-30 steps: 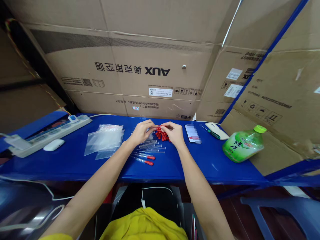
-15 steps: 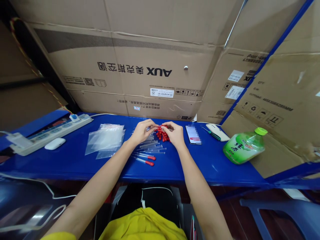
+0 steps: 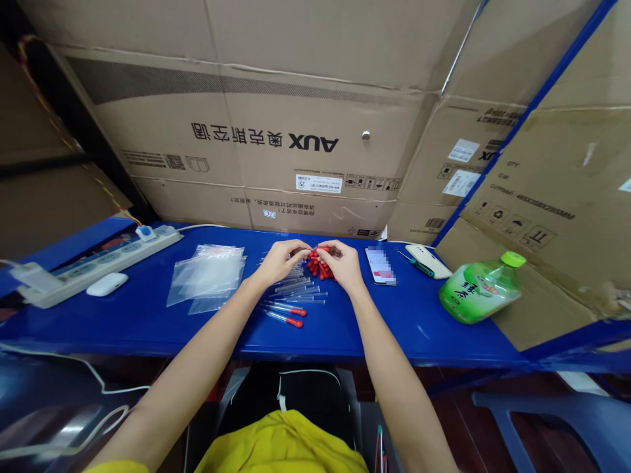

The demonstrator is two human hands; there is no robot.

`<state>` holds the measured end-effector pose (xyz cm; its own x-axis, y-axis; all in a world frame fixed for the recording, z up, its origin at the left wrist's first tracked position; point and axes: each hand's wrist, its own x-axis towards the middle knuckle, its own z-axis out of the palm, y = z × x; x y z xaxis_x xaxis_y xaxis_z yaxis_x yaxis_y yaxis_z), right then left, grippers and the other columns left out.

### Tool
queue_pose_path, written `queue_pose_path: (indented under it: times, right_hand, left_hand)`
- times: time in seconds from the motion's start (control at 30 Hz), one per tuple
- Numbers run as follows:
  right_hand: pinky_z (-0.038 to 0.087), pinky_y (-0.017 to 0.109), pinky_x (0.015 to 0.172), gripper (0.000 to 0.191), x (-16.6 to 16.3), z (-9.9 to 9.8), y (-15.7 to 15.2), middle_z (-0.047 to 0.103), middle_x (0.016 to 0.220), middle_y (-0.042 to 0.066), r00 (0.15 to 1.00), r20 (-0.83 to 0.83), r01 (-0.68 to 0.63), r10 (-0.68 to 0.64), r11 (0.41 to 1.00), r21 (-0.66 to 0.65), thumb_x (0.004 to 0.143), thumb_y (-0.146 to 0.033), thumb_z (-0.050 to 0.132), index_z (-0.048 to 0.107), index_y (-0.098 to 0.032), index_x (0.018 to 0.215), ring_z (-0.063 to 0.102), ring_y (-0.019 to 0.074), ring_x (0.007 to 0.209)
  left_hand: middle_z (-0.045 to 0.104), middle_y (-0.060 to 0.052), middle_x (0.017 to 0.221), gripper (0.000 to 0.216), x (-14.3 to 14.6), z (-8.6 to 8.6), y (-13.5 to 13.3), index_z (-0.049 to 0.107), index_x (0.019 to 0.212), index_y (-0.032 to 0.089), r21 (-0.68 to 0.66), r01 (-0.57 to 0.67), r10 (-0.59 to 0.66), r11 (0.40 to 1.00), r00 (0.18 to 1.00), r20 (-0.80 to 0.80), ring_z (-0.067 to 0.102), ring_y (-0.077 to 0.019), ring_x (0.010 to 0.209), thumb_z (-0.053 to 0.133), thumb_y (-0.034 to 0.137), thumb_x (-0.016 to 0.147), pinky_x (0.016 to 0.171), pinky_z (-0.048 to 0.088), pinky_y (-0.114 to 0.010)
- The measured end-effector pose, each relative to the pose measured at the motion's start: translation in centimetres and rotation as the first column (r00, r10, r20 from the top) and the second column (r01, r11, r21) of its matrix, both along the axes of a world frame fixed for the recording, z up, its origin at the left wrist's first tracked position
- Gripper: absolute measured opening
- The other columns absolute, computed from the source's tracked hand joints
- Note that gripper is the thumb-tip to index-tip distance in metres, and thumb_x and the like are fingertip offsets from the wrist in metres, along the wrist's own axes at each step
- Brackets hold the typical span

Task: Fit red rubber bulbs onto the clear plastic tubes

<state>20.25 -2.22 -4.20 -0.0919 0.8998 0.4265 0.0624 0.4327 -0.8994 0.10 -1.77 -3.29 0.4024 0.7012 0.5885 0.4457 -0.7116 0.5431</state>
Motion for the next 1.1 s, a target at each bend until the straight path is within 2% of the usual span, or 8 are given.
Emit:
queue_pose_path:
  times: [0.1,0.4,0.8,1.1]
  right_hand:
    - [0.06,0.038,0.08,0.034,0.1,-0.1,0.04,0.076,0.084,0.005,1.0,-0.012,-0.024,0.024,1.0,-0.003,0.074,-0.048,0.08,0.074,-0.021,0.094,0.073,0.0222,0.078]
    - [0.06,0.037,0.075,0.031,0.19,-0.04,-0.04,0.076,0.076,0.004,0.998,-0.043,-0.043,0.043,0.999,-0.014,0.073,-0.046,0.082,0.075,-0.02,0.089,0.072,0.0218,0.071]
    - [0.06,0.038,0.076,0.032,-0.02,-0.16,-0.25,0.077,0.079,0.005,0.999,0.013,0.031,-0.031,0.999,0.035,0.076,-0.05,0.078,0.075,-0.021,0.089,0.073,0.0228,0.072]
    - [0.061,0.037,0.074,0.024,-0.05,-0.34,-0.29,0.077,0.079,0.004,0.999,-0.032,0.023,-0.021,0.998,0.061,0.079,-0.044,0.077,0.076,-0.022,0.089,0.074,0.0231,0.072]
  left_hand:
    - [0.075,-0.006,0.094,0.026,-0.2,0.04,0.2,0.075,0.096,0.017,-0.004,0.007,-0.007,1.0,1.0,0.023,0.065,-0.0165,0.079,0.057,0.035,0.098,0.072,0.046,-0.027]
    - [0.077,-0.006,0.092,0.021,-0.36,0.24,0.2,0.078,0.092,0.018,-0.03,0.043,-0.04,0.999,0.995,0.095,0.069,-0.0182,0.083,0.064,0.033,0.094,0.077,0.049,-0.029]
    - [0.077,-0.008,0.092,0.028,-0.14,0.57,0.0,0.078,0.092,0.018,-0.029,0.015,-0.013,0.999,0.996,0.09,0.069,-0.02,0.083,0.063,0.042,0.093,0.078,0.05,-0.032]
    - [0.077,-0.007,0.092,0.022,-0.05,0.6,-0.02,0.079,0.093,0.018,-0.036,0.014,-0.011,0.999,0.995,0.103,0.07,-0.0189,0.083,0.062,0.032,0.094,0.078,0.05,-0.03]
